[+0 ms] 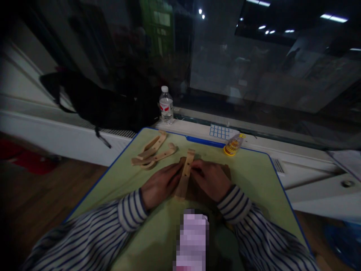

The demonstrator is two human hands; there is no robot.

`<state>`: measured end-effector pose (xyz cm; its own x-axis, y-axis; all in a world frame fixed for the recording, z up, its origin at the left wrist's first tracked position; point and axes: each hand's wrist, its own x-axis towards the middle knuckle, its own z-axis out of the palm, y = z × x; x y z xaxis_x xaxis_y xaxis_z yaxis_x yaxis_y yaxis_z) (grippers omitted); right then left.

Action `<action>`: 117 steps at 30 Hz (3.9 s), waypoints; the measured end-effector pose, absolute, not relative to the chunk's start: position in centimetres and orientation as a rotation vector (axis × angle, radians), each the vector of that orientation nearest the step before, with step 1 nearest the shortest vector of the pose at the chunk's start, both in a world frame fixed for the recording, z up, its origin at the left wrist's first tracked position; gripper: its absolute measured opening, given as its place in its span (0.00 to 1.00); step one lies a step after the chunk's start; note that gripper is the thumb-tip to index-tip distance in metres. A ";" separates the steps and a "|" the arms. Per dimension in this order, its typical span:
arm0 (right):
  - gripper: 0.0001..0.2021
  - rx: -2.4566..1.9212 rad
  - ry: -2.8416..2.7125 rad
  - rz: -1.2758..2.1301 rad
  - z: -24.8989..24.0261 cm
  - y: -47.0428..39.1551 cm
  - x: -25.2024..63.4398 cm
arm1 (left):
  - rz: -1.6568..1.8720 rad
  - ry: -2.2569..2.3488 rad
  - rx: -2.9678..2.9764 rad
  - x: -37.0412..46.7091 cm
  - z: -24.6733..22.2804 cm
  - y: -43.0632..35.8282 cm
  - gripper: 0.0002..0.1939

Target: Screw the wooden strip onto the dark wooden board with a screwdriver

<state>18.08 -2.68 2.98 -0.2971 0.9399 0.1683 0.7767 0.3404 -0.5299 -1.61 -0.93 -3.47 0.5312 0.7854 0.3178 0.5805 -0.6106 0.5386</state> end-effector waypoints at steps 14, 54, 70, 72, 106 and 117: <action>0.07 -1.490 -2.376 0.410 2.6 -2.7 17.1 | 0.896 1.108 2.386 -2.7 -4.6 -1.0 0.18; 0.08 -1.386 -2.588 0.177 2.9 -2.6 17.0 | 0.932 1.092 2.391 -2.6 -4.9 -0.7 0.18; 0.12 -1.512 -2.546 0.243 3.0 -4.8 19.7 | 0.970 0.913 2.177 -2.9 -2.9 0.0 0.13; 0.13 -1.515 -2.571 0.269 2.9 -5.3 19.9 | 0.951 0.900 2.149 -2.8 -2.9 0.3 0.12; 0.17 -1.341 -2.627 -0.226 2.3 -8.6 15.8 | 0.910 0.836 2.285 -2.7 -3.2 0.3 0.15; 0.16 -1.388 -2.598 -0.264 1.8 -8.9 15.9 | 0.883 0.809 2.265 -2.3 -2.4 0.3 0.16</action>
